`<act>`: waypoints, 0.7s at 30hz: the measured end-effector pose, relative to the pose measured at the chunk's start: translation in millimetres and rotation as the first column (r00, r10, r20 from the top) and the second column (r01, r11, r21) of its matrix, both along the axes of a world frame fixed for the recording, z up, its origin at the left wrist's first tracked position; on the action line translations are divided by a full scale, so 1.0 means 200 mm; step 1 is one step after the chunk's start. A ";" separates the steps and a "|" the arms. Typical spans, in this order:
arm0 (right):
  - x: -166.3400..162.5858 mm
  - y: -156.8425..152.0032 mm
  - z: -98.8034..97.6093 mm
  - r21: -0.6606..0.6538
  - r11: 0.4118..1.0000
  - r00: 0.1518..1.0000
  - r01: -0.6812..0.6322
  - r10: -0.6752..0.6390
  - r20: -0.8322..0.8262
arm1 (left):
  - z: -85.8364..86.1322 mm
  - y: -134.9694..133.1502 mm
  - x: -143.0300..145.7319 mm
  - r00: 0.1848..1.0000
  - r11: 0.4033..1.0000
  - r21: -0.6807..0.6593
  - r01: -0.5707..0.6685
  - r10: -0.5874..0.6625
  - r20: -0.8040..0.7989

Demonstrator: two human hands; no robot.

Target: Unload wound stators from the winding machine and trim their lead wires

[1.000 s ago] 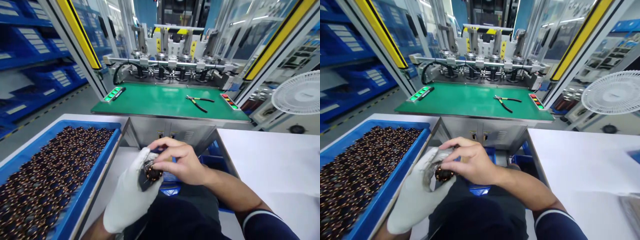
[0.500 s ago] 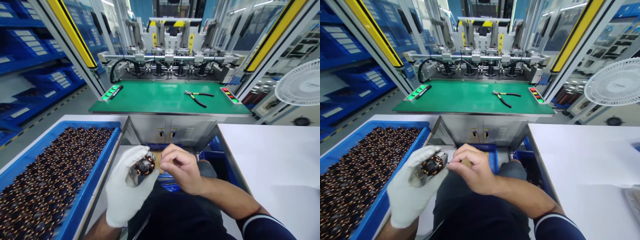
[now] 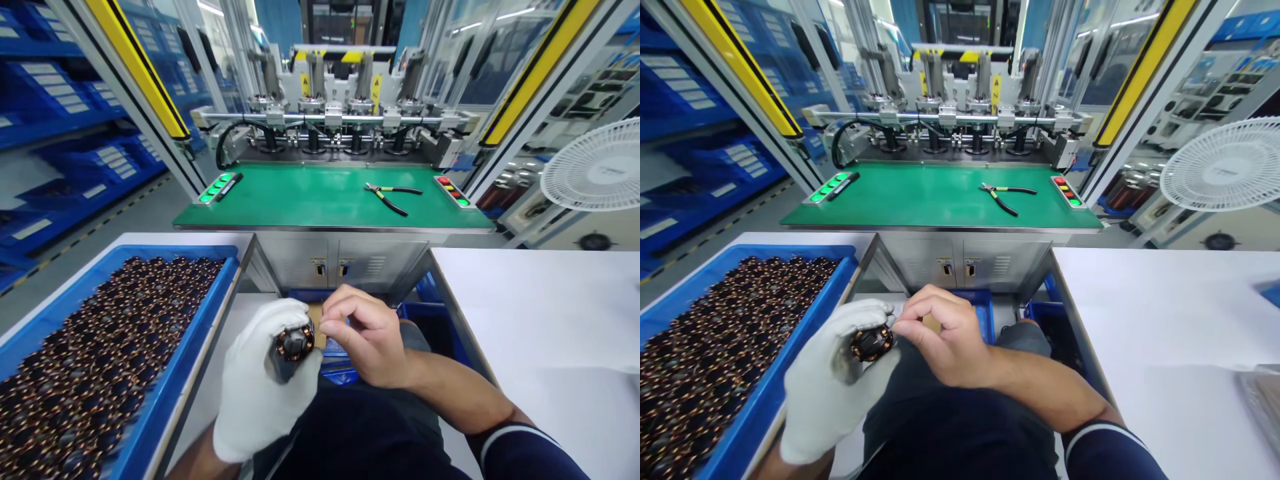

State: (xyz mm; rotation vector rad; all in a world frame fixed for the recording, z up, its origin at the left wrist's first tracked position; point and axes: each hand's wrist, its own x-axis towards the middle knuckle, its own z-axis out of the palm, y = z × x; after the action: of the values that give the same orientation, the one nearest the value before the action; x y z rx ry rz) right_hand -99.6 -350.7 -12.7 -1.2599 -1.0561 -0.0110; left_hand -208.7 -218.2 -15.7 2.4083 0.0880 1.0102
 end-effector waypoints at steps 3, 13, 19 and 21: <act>0.02 -0.01 0.00 -0.026 1.000 1.000 -0.005 0.004 -0.030 | -0.01 0.01 -0.01 1.000 1.000 -0.029 -0.005 0.005 -0.004; -0.01 -0.04 0.00 0.025 0.998 0.978 0.058 -0.062 0.198 | 0.00 -0.01 -0.01 0.999 0.996 -0.084 0.024 -0.022 0.028; 0.02 -0.09 0.01 0.044 0.999 0.937 -0.011 -0.005 0.351 | 0.02 -0.01 -0.01 0.990 0.972 -0.195 0.128 -0.114 0.082; 0.08 -0.09 0.03 -0.028 0.996 0.952 -0.080 0.085 0.294 | 0.04 -0.01 0.00 0.980 0.930 -0.309 0.198 -0.192 0.047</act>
State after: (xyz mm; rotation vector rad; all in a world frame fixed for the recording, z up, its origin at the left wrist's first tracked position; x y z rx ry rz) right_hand -84.0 -368.6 -5.7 -1.2516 -1.3684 -0.1308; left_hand -208.5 -219.8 -7.5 2.0742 0.0012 0.8534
